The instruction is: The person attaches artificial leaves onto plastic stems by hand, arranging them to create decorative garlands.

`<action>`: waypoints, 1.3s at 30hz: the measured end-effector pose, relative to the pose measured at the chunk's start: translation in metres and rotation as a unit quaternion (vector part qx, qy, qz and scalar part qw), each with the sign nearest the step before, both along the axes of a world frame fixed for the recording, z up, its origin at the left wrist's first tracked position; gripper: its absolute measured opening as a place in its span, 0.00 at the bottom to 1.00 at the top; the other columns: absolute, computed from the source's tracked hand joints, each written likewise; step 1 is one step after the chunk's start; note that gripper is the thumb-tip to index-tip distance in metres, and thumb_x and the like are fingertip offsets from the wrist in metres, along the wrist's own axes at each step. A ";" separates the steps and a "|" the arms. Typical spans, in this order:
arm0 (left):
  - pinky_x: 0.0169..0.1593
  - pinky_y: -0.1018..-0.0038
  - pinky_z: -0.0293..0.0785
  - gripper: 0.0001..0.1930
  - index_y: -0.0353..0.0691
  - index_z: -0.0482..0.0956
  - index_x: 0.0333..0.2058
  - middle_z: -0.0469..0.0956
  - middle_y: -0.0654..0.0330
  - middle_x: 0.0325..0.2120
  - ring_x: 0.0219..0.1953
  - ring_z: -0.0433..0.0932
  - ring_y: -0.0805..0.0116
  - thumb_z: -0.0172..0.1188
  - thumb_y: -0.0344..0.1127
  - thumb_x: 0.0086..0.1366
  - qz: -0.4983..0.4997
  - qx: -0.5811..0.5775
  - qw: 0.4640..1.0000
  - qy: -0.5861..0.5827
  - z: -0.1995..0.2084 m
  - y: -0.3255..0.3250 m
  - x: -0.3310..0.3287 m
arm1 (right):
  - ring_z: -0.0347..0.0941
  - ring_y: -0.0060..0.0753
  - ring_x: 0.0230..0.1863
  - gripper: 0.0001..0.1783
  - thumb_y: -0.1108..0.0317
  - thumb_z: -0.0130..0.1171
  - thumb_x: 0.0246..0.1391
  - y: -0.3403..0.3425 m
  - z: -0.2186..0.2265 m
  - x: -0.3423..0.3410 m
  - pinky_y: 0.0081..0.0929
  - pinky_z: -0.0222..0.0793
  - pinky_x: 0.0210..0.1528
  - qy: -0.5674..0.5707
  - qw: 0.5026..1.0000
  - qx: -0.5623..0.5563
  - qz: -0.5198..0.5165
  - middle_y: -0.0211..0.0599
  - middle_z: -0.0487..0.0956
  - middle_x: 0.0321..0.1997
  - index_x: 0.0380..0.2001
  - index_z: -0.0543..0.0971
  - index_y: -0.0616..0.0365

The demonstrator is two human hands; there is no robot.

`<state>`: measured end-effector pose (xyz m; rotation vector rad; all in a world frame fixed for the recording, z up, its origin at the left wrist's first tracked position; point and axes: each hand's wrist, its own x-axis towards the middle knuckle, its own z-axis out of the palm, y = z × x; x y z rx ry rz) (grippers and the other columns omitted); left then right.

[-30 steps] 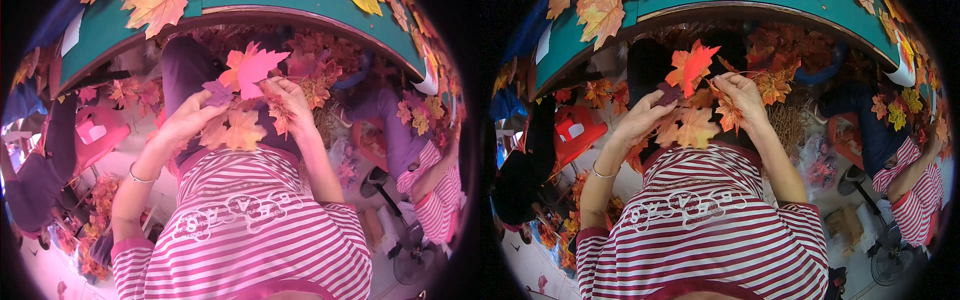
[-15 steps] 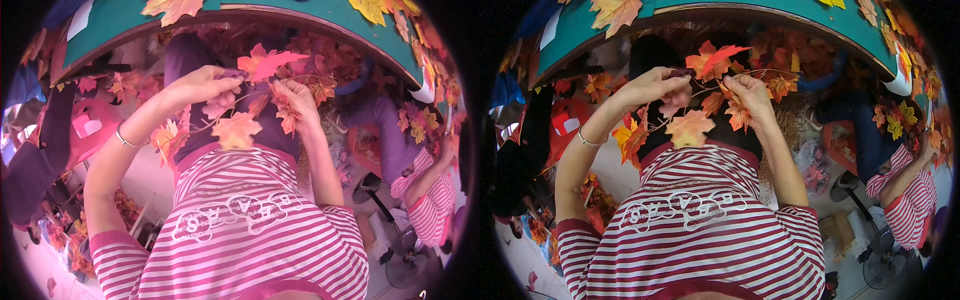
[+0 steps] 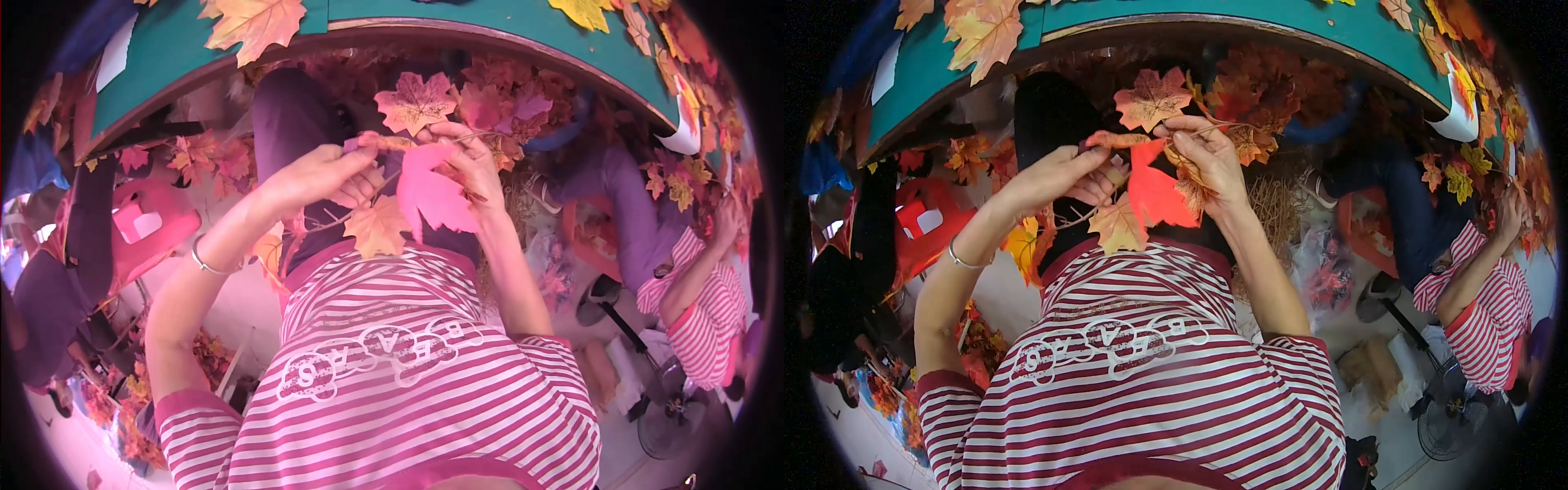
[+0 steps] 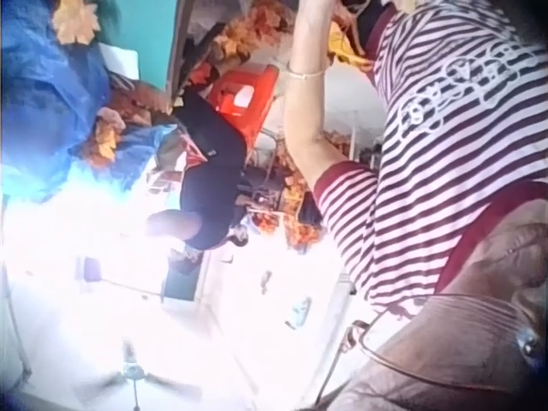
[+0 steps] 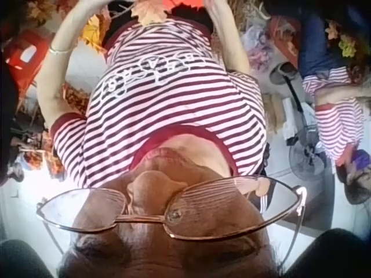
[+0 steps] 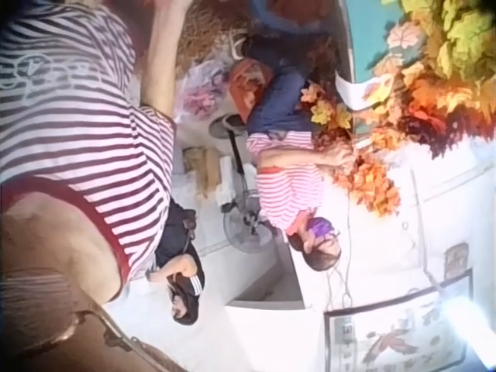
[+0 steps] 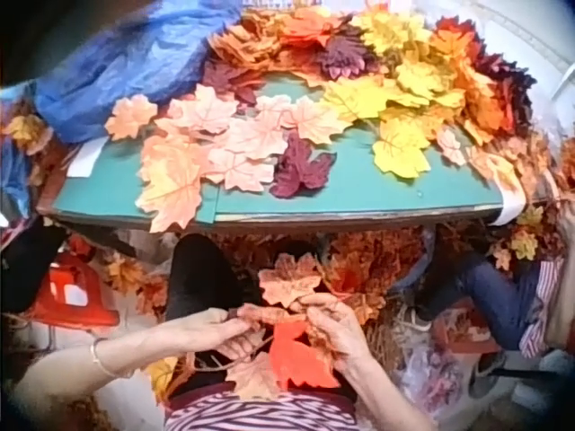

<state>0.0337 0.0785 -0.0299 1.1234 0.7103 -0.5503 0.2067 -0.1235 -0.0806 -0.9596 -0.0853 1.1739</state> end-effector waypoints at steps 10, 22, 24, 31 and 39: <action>0.50 0.76 0.80 0.27 0.28 0.78 0.49 0.82 0.55 0.42 0.41 0.82 0.72 0.49 0.52 0.77 -0.014 0.048 0.997 -0.056 0.000 -0.022 -0.016 | 0.81 0.22 0.46 0.14 0.73 0.61 0.64 -0.007 -0.017 0.000 0.23 0.76 0.50 -0.004 0.999 0.036 0.012 0.38 0.85 0.47 0.52 0.79 0.60; 0.49 0.74 0.82 0.37 0.25 0.80 0.48 0.82 0.51 0.37 0.39 0.84 0.67 0.46 0.63 0.76 -0.005 -0.048 0.999 -0.009 0.008 -0.002 -0.004 | 0.82 0.26 0.41 0.18 0.74 0.61 0.64 0.006 -0.012 -0.006 0.24 0.81 0.44 0.096 0.992 0.076 -0.026 0.43 0.83 0.48 0.54 0.70 0.55; 0.48 0.75 0.81 0.37 0.24 0.80 0.47 0.82 0.52 0.37 0.39 0.84 0.67 0.45 0.63 0.76 0.002 -0.085 0.996 -0.005 0.004 0.001 -0.001 | 0.82 0.28 0.43 0.18 0.73 0.62 0.63 -0.002 -0.034 0.005 0.27 0.81 0.46 0.164 0.975 0.148 0.001 0.43 0.82 0.50 0.55 0.71 0.55; 0.48 0.73 0.81 0.37 0.27 0.80 0.47 0.81 0.56 0.35 0.39 0.84 0.67 0.43 0.64 0.76 -0.018 -0.103 0.994 -0.024 0.020 0.018 0.019 | 0.79 0.38 0.56 0.21 0.67 0.61 0.65 -0.017 -0.070 0.015 0.40 0.79 0.58 0.233 0.965 0.109 -0.047 0.39 0.79 0.57 0.59 0.73 0.56; 0.48 0.73 0.82 0.36 0.29 0.80 0.46 0.80 0.56 0.36 0.39 0.84 0.66 0.42 0.63 0.77 -0.012 -0.123 0.992 -0.016 0.008 0.019 0.024 | 0.80 0.40 0.53 0.17 0.65 0.57 0.67 -0.021 -0.069 0.014 0.39 0.81 0.54 0.278 0.951 0.114 -0.078 0.41 0.79 0.56 0.56 0.75 0.58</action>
